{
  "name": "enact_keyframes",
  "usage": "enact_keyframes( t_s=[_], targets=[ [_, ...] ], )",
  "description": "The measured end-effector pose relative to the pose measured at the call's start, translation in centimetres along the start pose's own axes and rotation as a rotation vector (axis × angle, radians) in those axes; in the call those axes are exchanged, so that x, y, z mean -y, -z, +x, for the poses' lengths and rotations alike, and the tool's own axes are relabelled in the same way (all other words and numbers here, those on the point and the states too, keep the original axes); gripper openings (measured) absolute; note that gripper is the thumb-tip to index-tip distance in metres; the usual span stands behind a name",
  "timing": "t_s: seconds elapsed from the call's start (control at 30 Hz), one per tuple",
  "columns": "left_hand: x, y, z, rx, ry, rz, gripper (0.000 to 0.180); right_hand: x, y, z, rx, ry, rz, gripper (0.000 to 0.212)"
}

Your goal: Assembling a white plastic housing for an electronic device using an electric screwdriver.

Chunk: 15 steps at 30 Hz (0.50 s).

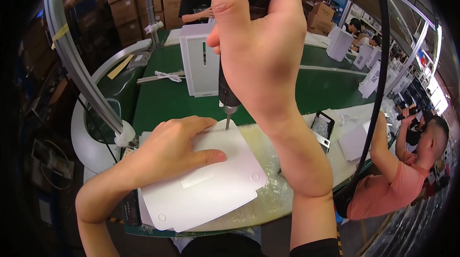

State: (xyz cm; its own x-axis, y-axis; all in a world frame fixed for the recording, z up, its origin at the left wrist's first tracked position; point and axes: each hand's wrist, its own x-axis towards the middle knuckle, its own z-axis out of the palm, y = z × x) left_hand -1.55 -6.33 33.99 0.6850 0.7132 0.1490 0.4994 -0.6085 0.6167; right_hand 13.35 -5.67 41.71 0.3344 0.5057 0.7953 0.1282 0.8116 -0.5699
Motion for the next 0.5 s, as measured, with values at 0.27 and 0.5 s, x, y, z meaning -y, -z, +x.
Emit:
enact_keyframes(
  t_s=[0.27, 0.5],
  targets=[
    [-0.5, 0.2, -1.5, -0.019, 0.037, 0.182, 0.053, 1.1, 1.7, -0.4, -0.084, 0.208, 0.003, 0.035],
    [2.0, -0.8, -9.3, -0.575, 0.19, -0.293, 0.062, -0.4, 18.1, -8.2, -0.354, 0.156, -0.692, 0.038]
  ],
)
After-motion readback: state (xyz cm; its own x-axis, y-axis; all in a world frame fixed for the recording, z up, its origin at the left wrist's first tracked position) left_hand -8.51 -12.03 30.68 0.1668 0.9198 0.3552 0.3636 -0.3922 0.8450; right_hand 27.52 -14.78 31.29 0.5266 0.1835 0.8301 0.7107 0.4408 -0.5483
